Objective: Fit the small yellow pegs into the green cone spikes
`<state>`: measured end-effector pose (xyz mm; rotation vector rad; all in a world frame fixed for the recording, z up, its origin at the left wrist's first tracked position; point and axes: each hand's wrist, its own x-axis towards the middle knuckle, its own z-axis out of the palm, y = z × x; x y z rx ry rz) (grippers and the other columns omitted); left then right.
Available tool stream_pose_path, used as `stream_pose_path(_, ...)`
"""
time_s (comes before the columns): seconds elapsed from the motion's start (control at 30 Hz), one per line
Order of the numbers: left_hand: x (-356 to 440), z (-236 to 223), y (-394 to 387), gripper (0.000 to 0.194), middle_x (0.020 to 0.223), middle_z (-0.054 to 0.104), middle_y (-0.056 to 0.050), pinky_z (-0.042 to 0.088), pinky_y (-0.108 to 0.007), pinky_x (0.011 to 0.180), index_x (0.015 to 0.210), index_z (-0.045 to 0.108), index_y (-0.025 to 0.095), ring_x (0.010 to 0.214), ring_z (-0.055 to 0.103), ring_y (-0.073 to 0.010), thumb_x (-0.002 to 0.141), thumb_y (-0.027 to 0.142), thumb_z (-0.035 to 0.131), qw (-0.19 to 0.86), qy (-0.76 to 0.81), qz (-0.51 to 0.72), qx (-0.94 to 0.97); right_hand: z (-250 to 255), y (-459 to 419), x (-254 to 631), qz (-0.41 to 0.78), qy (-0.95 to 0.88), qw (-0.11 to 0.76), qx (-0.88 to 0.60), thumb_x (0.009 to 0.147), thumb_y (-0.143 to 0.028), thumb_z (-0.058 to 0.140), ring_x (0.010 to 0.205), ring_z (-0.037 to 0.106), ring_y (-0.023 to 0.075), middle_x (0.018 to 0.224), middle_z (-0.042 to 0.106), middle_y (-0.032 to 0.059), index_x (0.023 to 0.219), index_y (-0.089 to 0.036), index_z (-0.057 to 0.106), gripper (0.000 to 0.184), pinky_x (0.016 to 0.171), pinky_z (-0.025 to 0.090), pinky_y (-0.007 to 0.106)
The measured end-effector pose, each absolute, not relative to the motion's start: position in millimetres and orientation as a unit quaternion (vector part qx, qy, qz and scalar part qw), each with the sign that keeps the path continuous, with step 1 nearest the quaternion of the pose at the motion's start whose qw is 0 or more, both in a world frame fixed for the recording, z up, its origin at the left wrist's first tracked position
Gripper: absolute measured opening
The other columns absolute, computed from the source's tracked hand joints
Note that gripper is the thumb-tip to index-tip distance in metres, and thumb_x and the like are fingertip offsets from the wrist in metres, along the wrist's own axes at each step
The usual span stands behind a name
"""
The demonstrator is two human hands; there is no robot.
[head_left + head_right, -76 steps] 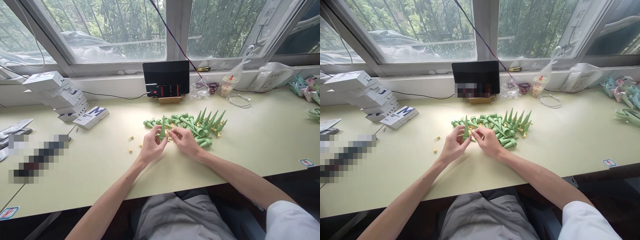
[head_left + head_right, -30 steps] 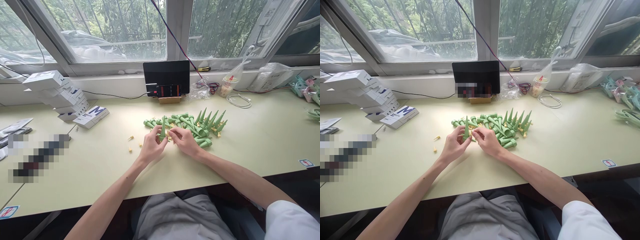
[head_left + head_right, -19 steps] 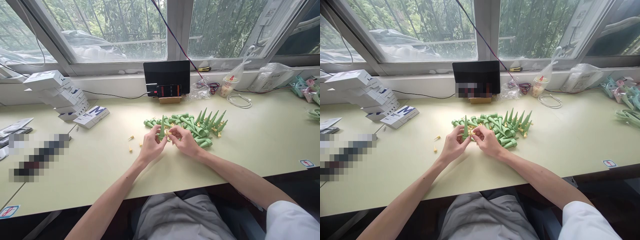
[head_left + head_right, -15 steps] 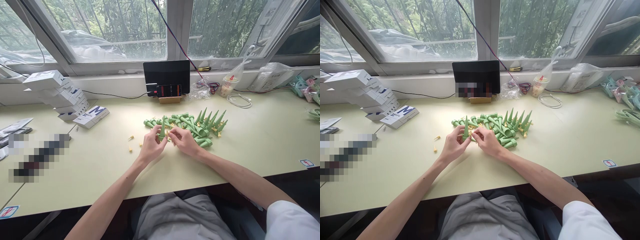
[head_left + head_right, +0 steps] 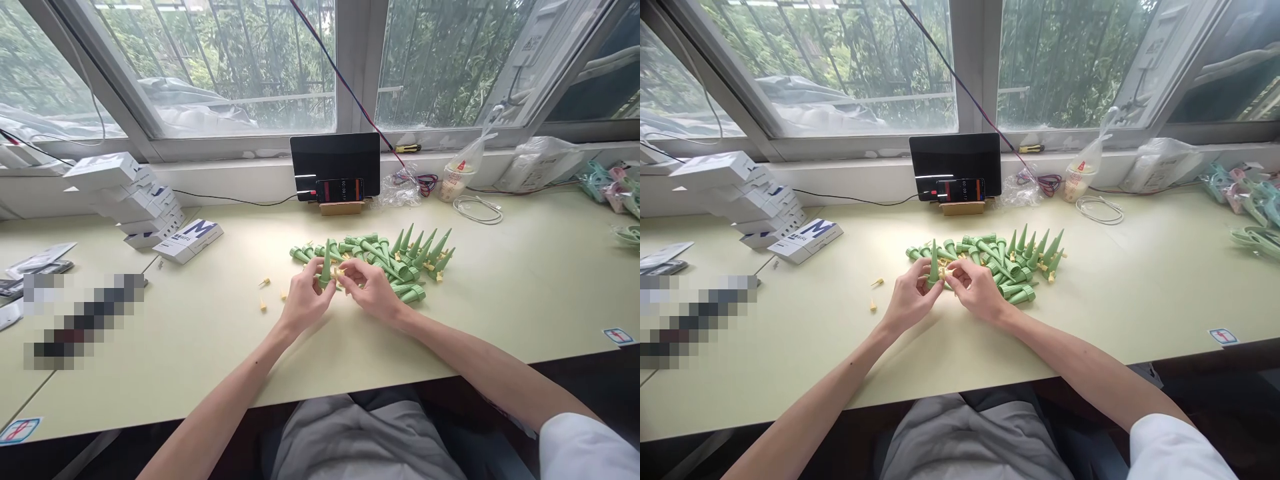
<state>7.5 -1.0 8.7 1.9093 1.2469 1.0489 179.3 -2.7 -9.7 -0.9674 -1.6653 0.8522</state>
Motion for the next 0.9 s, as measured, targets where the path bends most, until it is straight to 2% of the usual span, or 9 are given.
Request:
stream_pose_path(0.17, 5.7, 6.6, 0.2, 0.020, 0.094, 0.069, -0.002, 0.036, -0.021, 0.044, 0.107, 0.056, 0.022, 0.048, 0.049, -0.0065, 0.088, 0.027, 0.056, 0.307, 0.464, 0.404, 0.726, -11.2, -1.4, 177.9, 0.379, -0.680, 0.496, -0.385, 0.093, -0.048, 0.059, 0.062, 0.062, 0.0149, 0.079, 0.064, 0.0030, 0.095, -0.020, 0.059, 0.028, 0.059, 0.054, 0.029)
stream_pose_path(0.3, 3.9, 2.0, 0.8, 0.022, 0.093, 0.067, -0.003, 0.038, -0.021, 0.046, 0.108, 0.055, 0.021, 0.051, 0.053, -0.0082, 0.087, 0.029, 0.058, 0.292, 0.472, 0.396, 0.732, -12.2, -0.5, 179.3, 0.365, -0.695, 0.472, -0.401, 0.097, -0.051, 0.052, 0.053, 0.057, 0.0128, 0.067, 0.061, 0.0000, 0.086, -0.019, 0.060, 0.034, 0.055, 0.049, 0.027)
stream_pose_path(0.43, 3.6, -0.1, 0.2, 0.021, 0.093, 0.066, -0.002, 0.038, -0.021, 0.048, 0.108, 0.055, 0.021, 0.050, 0.048, -0.0067, 0.087, 0.028, 0.057, 0.288, 0.473, 0.391, 0.736, -11.7, -0.3, 179.9, 0.343, -0.704, 0.457, -0.421, 0.100, -0.049, 0.046, 0.049, 0.054, 0.0124, 0.055, 0.056, -0.0014, 0.074, -0.019, 0.060, 0.042, 0.053, 0.045, 0.026)
stream_pose_path(0.53, 4.1, 1.5, -0.3, 0.021, 0.095, 0.066, -0.002, 0.036, -0.021, 0.047, 0.107, 0.054, 0.022, 0.048, 0.044, -0.0059, 0.087, 0.028, 0.058, 0.291, 0.479, 0.390, 0.731, -11.7, -0.4, 178.3, 0.353, -0.698, 0.473, -0.405, 0.099, -0.045, 0.052, 0.053, 0.057, 0.0131, 0.066, 0.062, 0.0008, 0.087, -0.018, 0.065, 0.033, 0.054, 0.048, 0.026)
stream_pose_path(0.63, 4.4, 3.4, -0.2, 0.020, 0.097, 0.066, -0.002, 0.035, -0.021, 0.046, 0.107, 0.054, 0.022, 0.048, 0.043, -0.0058, 0.088, 0.029, 0.057, 0.298, 0.479, 0.393, 0.726, -13.2, -0.2, 176.0, 0.379, -0.687, 0.492, -0.376, 0.094, -0.043, 0.060, 0.061, 0.061, 0.0147, 0.080, 0.065, 0.0035, 0.105, -0.018, 0.063, 0.027, 0.056, 0.052, 0.027)
stream_pose_path(0.73, 4.0, 3.4, -0.2, 0.021, 0.095, 0.066, -0.003, 0.034, -0.021, 0.045, 0.107, 0.055, 0.021, 0.049, 0.044, -0.0064, 0.088, 0.031, 0.058, 0.298, 0.483, 0.395, 0.722, -15.2, 0.6, 174.5, 0.394, -0.679, 0.498, -0.368, 0.093, -0.045, 0.062, 0.062, 0.061, 0.0150, 0.080, 0.064, 0.0033, 0.101, -0.019, 0.061, 0.028, 0.056, 0.053, 0.028)
stream_pose_path(0.9, 2.9, 0.8, -0.6, 0.020, 0.096, 0.067, -0.003, 0.032, -0.021, 0.045, 0.106, 0.054, 0.022, 0.047, 0.043, -0.0061, 0.089, 0.032, 0.056, 0.314, 0.460, 0.403, 0.726, -15.8, 1.6, 175.3, 0.391, -0.684, 0.485, -0.380, 0.095, -0.048, 0.057, 0.053, 0.056, 0.0128, 0.066, 0.059, -0.0005, 0.090, -0.019, 0.061, 0.030, 0.053, 0.049, 0.027)
